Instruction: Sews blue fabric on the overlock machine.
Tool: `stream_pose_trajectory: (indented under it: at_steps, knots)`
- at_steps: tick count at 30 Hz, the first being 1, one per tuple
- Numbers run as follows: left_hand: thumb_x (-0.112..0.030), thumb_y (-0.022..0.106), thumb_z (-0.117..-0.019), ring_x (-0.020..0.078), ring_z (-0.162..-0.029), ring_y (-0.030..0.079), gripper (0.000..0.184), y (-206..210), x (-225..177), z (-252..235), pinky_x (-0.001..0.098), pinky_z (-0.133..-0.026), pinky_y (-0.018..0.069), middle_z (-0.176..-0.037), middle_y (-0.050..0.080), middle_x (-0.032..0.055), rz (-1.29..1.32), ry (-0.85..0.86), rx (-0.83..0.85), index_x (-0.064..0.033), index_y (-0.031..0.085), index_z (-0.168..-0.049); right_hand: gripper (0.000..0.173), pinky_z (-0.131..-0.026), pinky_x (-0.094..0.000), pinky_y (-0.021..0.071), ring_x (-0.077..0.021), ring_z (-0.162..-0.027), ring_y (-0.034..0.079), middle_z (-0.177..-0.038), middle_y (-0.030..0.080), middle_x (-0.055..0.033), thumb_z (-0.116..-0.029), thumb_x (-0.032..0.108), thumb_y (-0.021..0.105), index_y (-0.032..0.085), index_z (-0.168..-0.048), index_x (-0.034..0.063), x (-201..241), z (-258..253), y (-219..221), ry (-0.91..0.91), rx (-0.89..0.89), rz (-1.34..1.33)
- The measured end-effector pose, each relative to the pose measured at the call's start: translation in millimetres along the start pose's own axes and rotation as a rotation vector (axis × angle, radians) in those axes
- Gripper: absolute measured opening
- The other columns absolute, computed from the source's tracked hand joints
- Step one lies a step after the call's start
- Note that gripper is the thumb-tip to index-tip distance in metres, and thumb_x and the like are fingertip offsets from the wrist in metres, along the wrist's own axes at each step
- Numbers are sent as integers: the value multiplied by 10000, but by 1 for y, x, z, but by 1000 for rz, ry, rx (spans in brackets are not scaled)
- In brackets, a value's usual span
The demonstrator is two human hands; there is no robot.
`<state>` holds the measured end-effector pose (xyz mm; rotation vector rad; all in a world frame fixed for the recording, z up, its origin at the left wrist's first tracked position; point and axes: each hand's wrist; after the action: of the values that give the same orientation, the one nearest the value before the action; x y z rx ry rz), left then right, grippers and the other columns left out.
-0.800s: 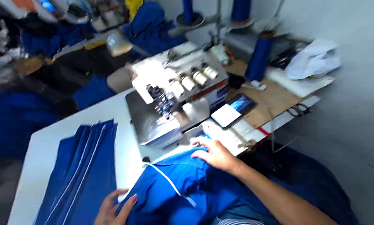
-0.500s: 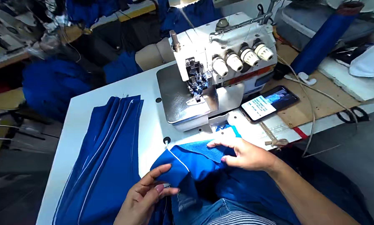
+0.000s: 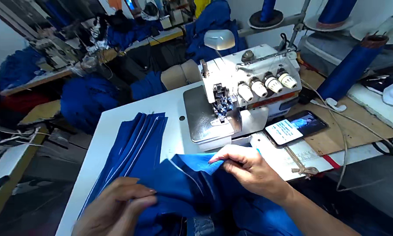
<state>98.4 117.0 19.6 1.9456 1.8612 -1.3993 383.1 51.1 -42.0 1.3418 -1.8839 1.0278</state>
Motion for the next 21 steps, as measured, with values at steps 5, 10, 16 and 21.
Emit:
stream_pose_trajectory:
  at_steps: [5,10,16,21]
  knots:
    - [-302,727,-934,-16,-831,696,174,-5,-21,-2,158,-726,585,-994,757,-108,389,-415,-17,-278,790,-1094,151,-706,-221,514,-41,-797,621,-840,656,27,-929,178,628,760,-931,105,-1,-18,20,97,-12,175]
    - [-75,640,-948,123,-985,708,343,43,1,28,287,-846,619,-1196,706,36,421,-466,1,-148,733,-1271,218,-562,-217,441,-25,-617,541,-702,604,46,-1024,247,620,711,-868,126,-23,3,34,561,18,-39]
    - [-69,671,-886,-11,-889,662,177,41,10,13,133,-787,553,-953,721,-36,-327,43,-86,-155,802,-969,78,-666,-197,553,-50,-705,666,-796,729,-30,-961,81,689,748,-930,41,6,-14,26,639,122,-584]
    - [-280,570,-1032,40,-1147,569,121,9,5,-22,240,-983,511,-1165,579,-71,-214,129,95,-206,663,-1010,56,-662,-229,554,-80,-717,659,-827,703,-53,-979,74,666,690,-955,30,7,-35,37,647,81,-641]
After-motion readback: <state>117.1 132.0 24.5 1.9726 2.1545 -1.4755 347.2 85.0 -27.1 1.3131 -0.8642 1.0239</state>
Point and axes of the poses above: each hand's wrist, its own z-axis away from the middle knuckle, its own y-axis out of the palm, x = y × z
